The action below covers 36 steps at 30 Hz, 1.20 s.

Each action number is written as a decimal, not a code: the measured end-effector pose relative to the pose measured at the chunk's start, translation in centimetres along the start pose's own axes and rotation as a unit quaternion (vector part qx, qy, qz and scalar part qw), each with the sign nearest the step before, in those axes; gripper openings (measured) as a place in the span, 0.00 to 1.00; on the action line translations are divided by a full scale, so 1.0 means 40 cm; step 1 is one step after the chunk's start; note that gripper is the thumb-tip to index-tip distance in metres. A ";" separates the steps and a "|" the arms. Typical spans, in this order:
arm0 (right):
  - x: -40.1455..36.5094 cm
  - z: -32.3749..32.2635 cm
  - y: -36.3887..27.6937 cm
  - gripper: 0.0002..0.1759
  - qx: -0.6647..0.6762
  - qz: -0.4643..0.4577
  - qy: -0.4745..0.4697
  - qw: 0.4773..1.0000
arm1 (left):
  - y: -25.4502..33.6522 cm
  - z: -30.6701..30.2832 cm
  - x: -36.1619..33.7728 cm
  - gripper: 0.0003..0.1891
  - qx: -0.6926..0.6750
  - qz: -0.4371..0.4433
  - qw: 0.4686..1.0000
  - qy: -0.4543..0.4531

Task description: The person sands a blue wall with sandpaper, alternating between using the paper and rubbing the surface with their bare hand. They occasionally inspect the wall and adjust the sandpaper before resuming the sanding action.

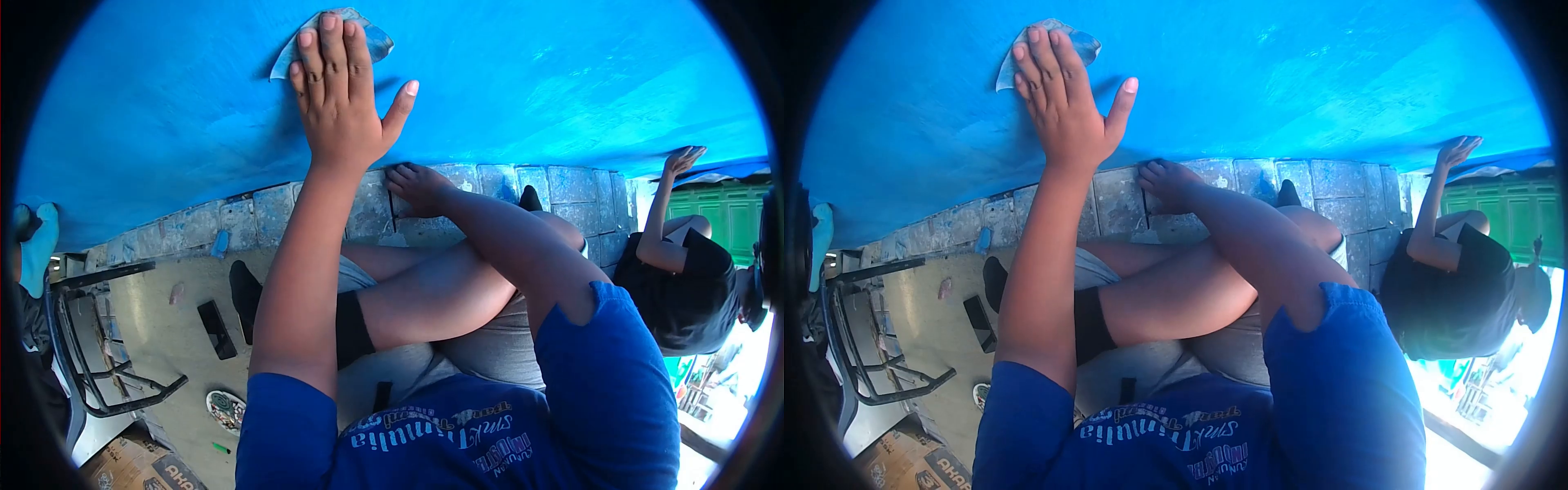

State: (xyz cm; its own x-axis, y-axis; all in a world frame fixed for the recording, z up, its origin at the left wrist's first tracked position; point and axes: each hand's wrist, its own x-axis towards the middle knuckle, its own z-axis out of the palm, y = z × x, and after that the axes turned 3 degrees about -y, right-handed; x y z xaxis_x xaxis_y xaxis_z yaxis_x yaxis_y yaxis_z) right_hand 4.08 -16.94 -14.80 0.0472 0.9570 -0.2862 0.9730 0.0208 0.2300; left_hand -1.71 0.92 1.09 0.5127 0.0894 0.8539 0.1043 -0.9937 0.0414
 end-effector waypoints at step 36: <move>-0.681 -0.663 0.010 0.26 0.813 -0.152 0.345 0.443 | -0.001 0.013 -0.006 0.48 -0.008 -0.010 1.000 -0.003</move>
State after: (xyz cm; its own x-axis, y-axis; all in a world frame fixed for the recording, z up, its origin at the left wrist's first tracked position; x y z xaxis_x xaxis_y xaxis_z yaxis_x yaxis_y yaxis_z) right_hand -2.83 -35.33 17.76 0.3238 0.8536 0.4081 -0.1878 0.4808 -0.8565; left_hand -1.40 0.96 0.63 0.5162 0.1088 0.8495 0.1013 -0.9927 0.0656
